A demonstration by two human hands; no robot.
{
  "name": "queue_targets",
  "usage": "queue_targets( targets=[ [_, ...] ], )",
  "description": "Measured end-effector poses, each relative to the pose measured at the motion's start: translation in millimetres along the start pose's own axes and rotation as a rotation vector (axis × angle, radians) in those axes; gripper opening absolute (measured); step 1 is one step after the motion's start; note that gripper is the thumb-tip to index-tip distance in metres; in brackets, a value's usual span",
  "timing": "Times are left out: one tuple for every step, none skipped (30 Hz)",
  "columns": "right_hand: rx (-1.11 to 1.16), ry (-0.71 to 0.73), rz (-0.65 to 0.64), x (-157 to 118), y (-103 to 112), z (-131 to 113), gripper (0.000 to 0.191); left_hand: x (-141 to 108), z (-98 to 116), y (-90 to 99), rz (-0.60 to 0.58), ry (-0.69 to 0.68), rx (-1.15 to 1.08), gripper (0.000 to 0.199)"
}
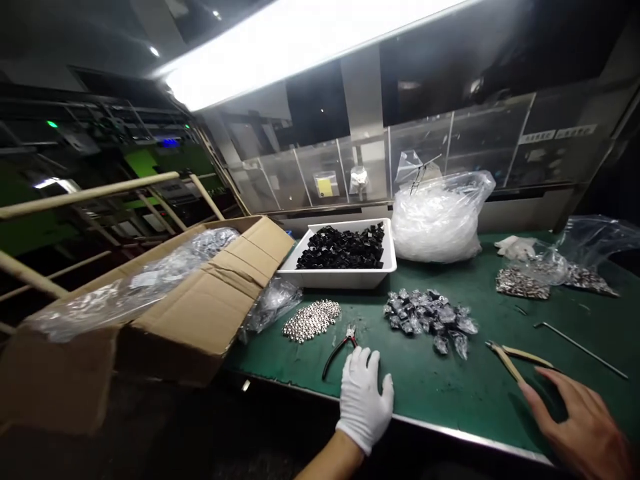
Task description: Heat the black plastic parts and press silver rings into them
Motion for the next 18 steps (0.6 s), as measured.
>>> queue_targets(
  targets=[
    [-0.013,0.023,-0.008,1,-1,-1,0.055,1,-2,1.7,0.037,0.008,0.016,0.045],
    [-0.024,0.048,-0.004,3,-2,-3,0.056,3,-5,3.8,0.075,0.025,0.044,0.046],
    [-0.029,0.077,0.01,4,-1,-7,0.056,6,-10,5.8,0.105,0.049,0.081,0.047],
    [-0.027,0.105,0.03,5,1,-11,0.056,9,-16,7.5,0.125,0.084,0.125,0.049],
    [-0.026,0.135,0.047,6,2,-15,0.057,14,-23,8.6,0.127,0.125,0.174,0.051],
    [-0.026,0.162,0.06,7,4,-19,0.057,18,-30,8.7,0.109,0.165,0.22,0.054],
    [-0.028,0.185,0.067,8,5,-22,0.057,22,-37,8.4,0.083,0.214,0.261,0.057],
    [-0.036,0.203,0.067,9,5,-24,0.056,26,-43,7.6,0.05,0.27,0.292,0.061],
    [-0.051,0.213,0.06,10,5,-26,0.057,29,-49,6.5,0.008,0.32,0.31,0.064],
    [-0.071,0.213,0.054,10,5,-26,0.057,32,-53,5.4,-0.038,0.358,0.314,0.067],
    [-0.096,0.205,0.048,10,4,-25,0.059,33,-55,4.4,-0.084,0.377,0.307,0.069],
    [-0.123,0.192,0.041,10,4,-24,0.061,33,-54,3.7,-0.122,0.377,0.293,0.072],
    [-0.148,0.179,0.03,10,3,-23,0.062,34,-53,3.5,-0.147,0.366,0.278,0.074],
    [-0.169,0.166,0.018,10,3,-22,0.064,34,-50,3.7,-0.158,0.349,0.265,0.074],
    [-0.186,0.157,0.001,10,2,-21,0.066,34,-47,3.9,-0.158,0.331,0.256,0.075],
    [-0.2,0.152,-0.023,10,1,-20,0.067,33,-44,3.9,-0.154,0.312,0.248,0.074],
    [-0.212,0.149,-0.051,10,1,-19,0.067,34,-41,3.4,-0.149,0.294,0.243,0.073],
    [-0.223,0.145,-0.074,11,1,-18,0.068,34,-39,2.5,-0.143,0.275,0.238,0.072]
  ],
)
Point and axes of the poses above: each hand's wrist, its own x-axis towards the middle knuckle, its own y-axis out of the back of the hand, z = x × y, the point moved 3 cm from there along x, towards the middle knuckle, and after that the axes turned 11 degrees about z, right-handed, at the moved point
